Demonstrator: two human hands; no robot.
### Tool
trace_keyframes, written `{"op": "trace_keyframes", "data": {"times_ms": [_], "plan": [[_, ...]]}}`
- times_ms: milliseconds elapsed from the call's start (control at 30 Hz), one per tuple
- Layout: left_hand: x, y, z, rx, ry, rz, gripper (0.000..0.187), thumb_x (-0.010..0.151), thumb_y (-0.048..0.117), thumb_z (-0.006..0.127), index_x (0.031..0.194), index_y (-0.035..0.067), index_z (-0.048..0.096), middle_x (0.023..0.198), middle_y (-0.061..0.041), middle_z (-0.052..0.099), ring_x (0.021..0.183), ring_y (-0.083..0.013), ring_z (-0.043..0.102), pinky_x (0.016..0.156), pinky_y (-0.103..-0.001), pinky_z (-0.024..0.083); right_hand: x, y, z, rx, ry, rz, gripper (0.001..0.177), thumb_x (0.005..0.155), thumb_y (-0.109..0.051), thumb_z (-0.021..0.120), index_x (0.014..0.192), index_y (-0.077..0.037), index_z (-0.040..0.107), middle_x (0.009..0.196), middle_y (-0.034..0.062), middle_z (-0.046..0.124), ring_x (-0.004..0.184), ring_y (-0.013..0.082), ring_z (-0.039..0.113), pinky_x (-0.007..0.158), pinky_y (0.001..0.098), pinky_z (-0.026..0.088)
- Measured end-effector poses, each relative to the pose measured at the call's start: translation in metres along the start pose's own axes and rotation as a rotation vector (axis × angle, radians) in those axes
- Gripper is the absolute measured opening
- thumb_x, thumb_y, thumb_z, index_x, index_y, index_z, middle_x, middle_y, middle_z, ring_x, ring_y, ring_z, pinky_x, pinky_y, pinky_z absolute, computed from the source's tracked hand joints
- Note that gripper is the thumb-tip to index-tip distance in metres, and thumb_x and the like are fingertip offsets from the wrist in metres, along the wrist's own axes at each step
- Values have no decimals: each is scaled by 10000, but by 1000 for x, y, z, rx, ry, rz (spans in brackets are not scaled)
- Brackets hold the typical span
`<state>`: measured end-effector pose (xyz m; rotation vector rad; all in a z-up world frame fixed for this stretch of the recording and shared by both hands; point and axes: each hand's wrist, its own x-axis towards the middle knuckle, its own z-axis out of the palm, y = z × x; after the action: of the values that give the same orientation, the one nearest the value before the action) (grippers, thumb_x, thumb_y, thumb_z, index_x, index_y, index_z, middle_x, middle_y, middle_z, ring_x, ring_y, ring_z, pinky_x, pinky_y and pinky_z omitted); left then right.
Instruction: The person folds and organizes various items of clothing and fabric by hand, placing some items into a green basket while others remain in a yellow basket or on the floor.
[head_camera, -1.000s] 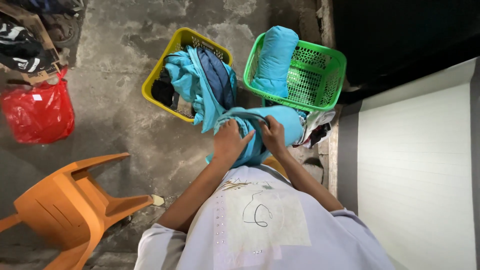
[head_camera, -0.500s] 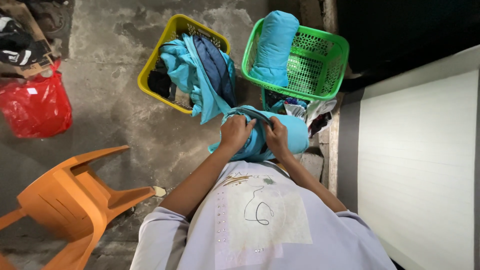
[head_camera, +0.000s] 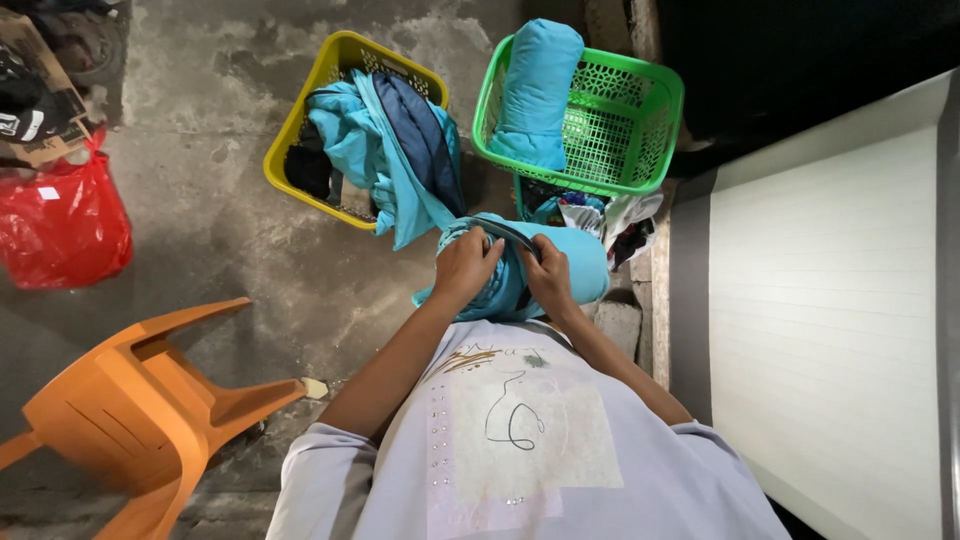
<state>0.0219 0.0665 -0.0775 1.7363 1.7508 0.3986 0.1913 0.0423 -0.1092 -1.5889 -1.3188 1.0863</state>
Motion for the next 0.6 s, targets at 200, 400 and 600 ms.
{"op": "trace_keyframes", "data": {"times_ms": [200,400,600], "plan": [[2,-8,4,95,-26,14,330,931,378,682,845,59,696,844,-158,720,767,-354,691,660,-483,524,-7,-1,4,0,-37,-9,205,995,-145,660,848,-14,605,593,10,481,560,57,395,469,298,326],[-15,-3,-11,-74,12,96,265,929,294,678,783,73,688,776,-138,703,720,-347,676,638,-481,505,-13,-7,-1,-77,-43,-123,249,970,-153,703,826,-2,568,590,87,488,547,120,430,489,322,368],[-45,18,-21,-109,204,340,251,923,221,683,740,59,627,766,-120,670,718,-342,659,632,-468,509,-21,-68,-21,-485,27,-302,270,863,-231,800,854,-17,636,695,156,650,556,326,631,531,414,482]]}}
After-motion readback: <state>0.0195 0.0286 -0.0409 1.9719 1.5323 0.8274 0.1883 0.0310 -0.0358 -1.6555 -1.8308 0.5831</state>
